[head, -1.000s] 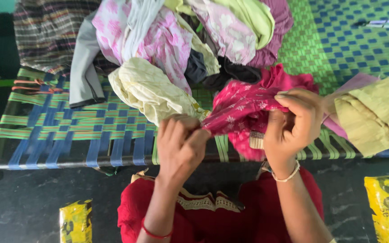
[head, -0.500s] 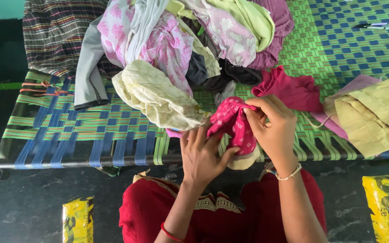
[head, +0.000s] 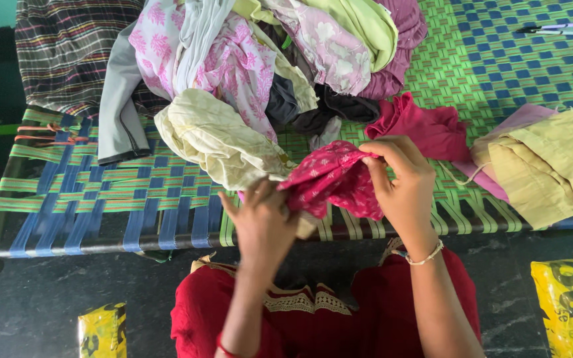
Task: The person folds a yellow cloth and a pink patterned cloth on a woven cot. They smooth and align the edges, then fold each item into a compact rectangle and place it aside.
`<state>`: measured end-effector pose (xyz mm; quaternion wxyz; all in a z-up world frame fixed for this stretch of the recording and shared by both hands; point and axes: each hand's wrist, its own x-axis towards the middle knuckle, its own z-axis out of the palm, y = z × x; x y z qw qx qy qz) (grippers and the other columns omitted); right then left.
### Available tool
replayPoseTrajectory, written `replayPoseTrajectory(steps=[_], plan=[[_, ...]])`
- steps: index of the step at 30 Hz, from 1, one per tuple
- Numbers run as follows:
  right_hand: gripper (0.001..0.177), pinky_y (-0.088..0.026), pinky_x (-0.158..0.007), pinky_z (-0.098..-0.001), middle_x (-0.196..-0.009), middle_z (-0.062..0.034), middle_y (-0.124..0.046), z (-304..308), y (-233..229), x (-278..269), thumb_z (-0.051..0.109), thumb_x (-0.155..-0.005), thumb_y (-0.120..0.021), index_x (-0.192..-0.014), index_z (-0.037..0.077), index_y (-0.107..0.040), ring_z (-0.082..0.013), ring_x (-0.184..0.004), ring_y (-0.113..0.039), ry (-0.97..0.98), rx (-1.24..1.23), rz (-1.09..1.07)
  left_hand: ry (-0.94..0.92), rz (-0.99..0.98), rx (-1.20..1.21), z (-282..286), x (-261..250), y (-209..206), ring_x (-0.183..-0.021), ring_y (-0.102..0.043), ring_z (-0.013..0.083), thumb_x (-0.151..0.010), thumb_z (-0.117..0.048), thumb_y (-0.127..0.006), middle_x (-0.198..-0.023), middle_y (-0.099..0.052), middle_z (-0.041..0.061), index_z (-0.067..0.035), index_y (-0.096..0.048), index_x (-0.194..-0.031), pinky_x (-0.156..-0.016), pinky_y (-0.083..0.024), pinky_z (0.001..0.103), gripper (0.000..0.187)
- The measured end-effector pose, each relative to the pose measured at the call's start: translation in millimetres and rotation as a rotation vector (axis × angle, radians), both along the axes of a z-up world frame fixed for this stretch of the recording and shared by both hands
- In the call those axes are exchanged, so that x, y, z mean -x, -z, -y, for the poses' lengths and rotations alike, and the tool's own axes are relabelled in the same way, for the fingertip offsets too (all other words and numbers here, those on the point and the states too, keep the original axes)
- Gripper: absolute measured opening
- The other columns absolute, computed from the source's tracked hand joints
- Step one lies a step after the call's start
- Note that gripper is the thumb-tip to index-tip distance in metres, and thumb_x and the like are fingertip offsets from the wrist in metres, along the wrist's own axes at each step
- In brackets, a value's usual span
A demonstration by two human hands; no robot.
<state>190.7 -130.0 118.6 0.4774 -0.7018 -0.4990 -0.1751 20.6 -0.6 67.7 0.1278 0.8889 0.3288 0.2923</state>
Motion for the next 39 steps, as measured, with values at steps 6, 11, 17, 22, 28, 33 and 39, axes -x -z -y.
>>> replayPoseTrajectory(steps=[6,11,17,22,28,33,39], plan=[[0.014,-0.059,-0.075,-0.0289,-0.109,-0.0099,-0.069,9.4,0.9,-2.5,-0.007,-0.103,-0.064,-0.115,0.0,-0.061,-0.018,-0.086,-0.071,-0.009,-0.142,-0.155,0.362,0.344,0.287,-43.7,39.3,-69.6,-0.092,-0.071,0.0229,-0.073,-0.006,-0.079,-0.099,-0.075,0.006,-0.007,-0.075,-0.099,-0.106,-0.044,0.047,0.026],[0.031,-0.054,-0.084,-0.0401,-0.108,-0.0139,-0.067,3.5,-7.3,-3.0,-0.003,-0.091,-0.072,-0.119,0.002,-0.061,-0.0284,-0.093,-0.068,0.249,0.218,-0.214,0.258,0.377,0.408,-32.6,9.2,-88.8,-0.062,-0.063,0.0224,-0.087,-0.005,-0.077,-0.081,-0.073,0.009,-0.004,-0.074,-0.105,-0.08,-0.049,0.043,0.018],[0.09,-0.038,-0.107,-0.0532,-0.138,-0.0243,-0.052,-0.4,-19.4,16.3,0.013,-0.06,-0.084,-0.14,-0.004,-0.045,-0.0447,-0.129,-0.047,-0.195,0.176,0.199,0.425,0.451,0.183,-3.6,-28.7,-78.5,-0.079,-0.073,0.0205,-0.089,-0.009,-0.077,-0.091,-0.076,0.008,-0.007,-0.069,-0.109,-0.07,-0.058,0.034,0.021],[0.041,-0.053,-0.076,-0.0343,-0.097,-0.0112,-0.073,0.8,8.2,5.3,0.011,-0.093,-0.077,-0.131,0.008,-0.064,-0.0236,-0.078,-0.068,0.068,0.477,-0.497,0.518,0.658,0.678,9.7,-32.8,-57.0,-0.1,-0.073,0.0154,-0.099,-0.014,-0.067,-0.108,-0.073,0.011,-0.006,-0.044,-0.136,-0.085,-0.056,0.032,0.044],[0.011,-0.05,-0.095,-0.0251,-0.107,-0.0034,-0.067,25.8,48.7,-42.4,0.003,-0.107,-0.067,-0.115,-0.003,-0.062,-0.007,-0.098,-0.059,-0.23,-0.109,-0.54,0.657,0.416,0.726,-16.9,-31.5,-0.9,-0.127,-0.064,0.0229,-0.101,-0.004,-0.048,-0.135,-0.066,0.016,-0.005,-0.046,-0.147,-0.109,-0.049,0.039,0.046],[0.045,-0.05,-0.094,-0.0288,-0.118,-0.0027,-0.065,47.4,79.1,-68.5,0.011,-0.102,-0.072,-0.144,0.005,-0.054,-0.0113,-0.103,-0.062,-0.365,-0.532,-0.879,0.635,0.309,0.555,-2.0,-35.2,43.9,-0.118,-0.063,0.0378,-0.098,-0.007,-0.062,-0.128,-0.065,0.02,-0.005,-0.058,-0.136,-0.099,-0.051,0.043,0.038],[0.044,-0.048,-0.116,-0.0478,-0.129,-0.0105,-0.064,66.9,132.3,-117.4,0.035,-0.116,-0.055,-0.145,0.002,-0.05,-0.0261,-0.121,-0.065,-0.474,-0.64,-1.096,0.803,0.186,0.604,36.3,-36.5,53.9,-0.101,-0.071,0.0295,-0.099,-0.011,-0.072,-0.109,-0.073,0.012,-0.006,-0.07,-0.112,-0.088,-0.058,0.039,0.015]])
